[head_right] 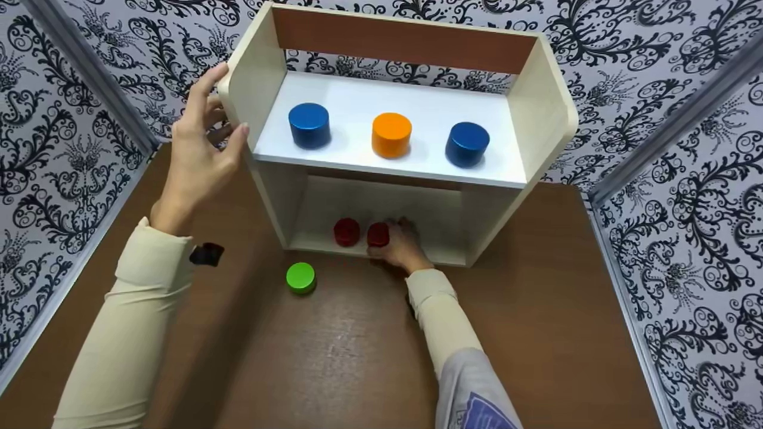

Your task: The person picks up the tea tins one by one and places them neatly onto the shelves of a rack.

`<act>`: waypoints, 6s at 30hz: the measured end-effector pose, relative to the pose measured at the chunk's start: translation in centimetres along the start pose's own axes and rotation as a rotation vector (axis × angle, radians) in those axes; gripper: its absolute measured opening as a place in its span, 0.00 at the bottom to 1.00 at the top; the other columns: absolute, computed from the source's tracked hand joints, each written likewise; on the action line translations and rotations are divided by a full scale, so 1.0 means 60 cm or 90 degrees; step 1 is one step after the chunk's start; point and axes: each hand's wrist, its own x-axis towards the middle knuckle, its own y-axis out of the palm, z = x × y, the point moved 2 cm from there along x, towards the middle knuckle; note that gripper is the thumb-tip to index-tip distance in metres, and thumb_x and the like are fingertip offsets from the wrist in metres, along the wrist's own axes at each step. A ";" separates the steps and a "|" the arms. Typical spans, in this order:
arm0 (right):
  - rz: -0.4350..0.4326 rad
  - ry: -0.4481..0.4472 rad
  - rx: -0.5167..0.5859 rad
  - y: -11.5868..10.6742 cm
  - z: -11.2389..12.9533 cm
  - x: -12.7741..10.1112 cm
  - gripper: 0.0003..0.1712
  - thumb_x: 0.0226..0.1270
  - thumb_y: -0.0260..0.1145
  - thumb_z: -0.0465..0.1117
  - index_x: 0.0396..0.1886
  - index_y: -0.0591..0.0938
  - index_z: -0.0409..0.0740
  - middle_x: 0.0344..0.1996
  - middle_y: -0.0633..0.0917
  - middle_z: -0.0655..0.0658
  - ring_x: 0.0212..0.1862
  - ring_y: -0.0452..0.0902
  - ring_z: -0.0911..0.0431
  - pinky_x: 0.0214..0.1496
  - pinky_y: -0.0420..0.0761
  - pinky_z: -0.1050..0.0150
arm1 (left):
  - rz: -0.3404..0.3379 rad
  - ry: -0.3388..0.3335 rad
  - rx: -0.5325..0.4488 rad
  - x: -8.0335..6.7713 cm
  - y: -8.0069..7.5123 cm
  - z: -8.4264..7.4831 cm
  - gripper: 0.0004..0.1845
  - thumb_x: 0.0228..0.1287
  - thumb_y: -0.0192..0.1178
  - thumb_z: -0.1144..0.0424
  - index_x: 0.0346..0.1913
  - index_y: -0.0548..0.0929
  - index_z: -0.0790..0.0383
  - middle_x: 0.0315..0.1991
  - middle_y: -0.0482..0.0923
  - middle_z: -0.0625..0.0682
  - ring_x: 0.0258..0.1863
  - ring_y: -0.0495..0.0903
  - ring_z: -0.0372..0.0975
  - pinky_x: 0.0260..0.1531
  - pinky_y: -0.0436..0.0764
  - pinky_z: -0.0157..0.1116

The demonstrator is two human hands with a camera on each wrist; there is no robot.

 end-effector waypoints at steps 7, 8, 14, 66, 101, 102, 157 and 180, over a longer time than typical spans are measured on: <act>-0.025 -0.036 -0.023 0.006 -0.005 0.008 0.33 0.53 0.77 0.48 0.53 0.80 0.31 0.45 0.81 0.33 0.52 0.71 0.38 0.61 0.72 0.41 | -0.004 0.012 -0.001 0.000 0.002 0.002 0.37 0.62 0.58 0.83 0.74 0.64 0.67 0.59 0.78 0.66 0.57 0.81 0.49 0.58 0.83 0.34; -0.030 -0.039 -0.026 0.006 -0.006 0.008 0.32 0.53 0.77 0.48 0.52 0.81 0.31 0.44 0.81 0.34 0.51 0.71 0.38 0.60 0.72 0.41 | -0.004 0.014 0.001 0.000 0.002 0.002 0.36 0.62 0.58 0.83 0.74 0.64 0.68 0.59 0.78 0.66 0.57 0.81 0.49 0.58 0.83 0.33; -0.046 -0.053 -0.026 0.007 -0.005 0.011 0.28 0.51 0.77 0.47 0.47 0.82 0.33 0.40 0.83 0.35 0.48 0.72 0.38 0.57 0.73 0.42 | -0.005 0.021 0.007 0.000 0.002 0.004 0.36 0.62 0.57 0.83 0.74 0.64 0.68 0.58 0.78 0.66 0.57 0.81 0.49 0.58 0.83 0.34; -0.057 -0.043 0.016 -0.019 -0.021 -0.027 0.39 0.50 0.83 0.51 0.57 0.78 0.36 0.50 0.78 0.36 0.56 0.67 0.40 0.61 0.72 0.43 | -0.002 -0.002 -0.007 -0.001 0.001 0.001 0.37 0.61 0.58 0.84 0.75 0.64 0.66 0.58 0.78 0.67 0.56 0.81 0.49 0.57 0.84 0.35; -0.067 -0.144 -0.100 -0.007 0.033 -0.143 0.33 0.60 0.77 0.50 0.57 0.79 0.34 0.50 0.77 0.34 0.54 0.74 0.39 0.57 0.80 0.41 | -0.002 0.006 0.009 -0.002 0.002 0.003 0.38 0.61 0.58 0.83 0.75 0.63 0.66 0.57 0.79 0.66 0.55 0.82 0.50 0.56 0.84 0.35; -0.068 -0.153 -0.104 -0.005 0.037 -0.144 0.33 0.61 0.77 0.50 0.57 0.79 0.34 0.50 0.77 0.34 0.54 0.74 0.39 0.57 0.80 0.41 | -0.003 0.008 0.010 -0.002 0.002 0.003 0.38 0.61 0.58 0.83 0.75 0.63 0.66 0.57 0.79 0.67 0.55 0.82 0.50 0.56 0.84 0.34; 0.123 -0.094 0.023 0.132 0.152 -0.074 0.41 0.57 0.78 0.56 0.61 0.75 0.36 0.64 0.72 0.28 0.71 0.60 0.32 0.77 0.57 0.35 | -0.001 -0.007 -0.012 -0.003 0.002 0.001 0.38 0.61 0.58 0.84 0.75 0.64 0.65 0.58 0.78 0.67 0.54 0.83 0.52 0.56 0.84 0.35; 0.119 -0.129 -0.005 0.147 0.178 -0.048 0.47 0.52 0.80 0.61 0.62 0.73 0.38 0.59 0.73 0.37 0.65 0.67 0.40 0.74 0.67 0.43 | 0.000 -0.005 -0.003 -0.003 0.001 0.001 0.38 0.61 0.59 0.83 0.75 0.64 0.64 0.58 0.79 0.66 0.55 0.82 0.50 0.56 0.84 0.35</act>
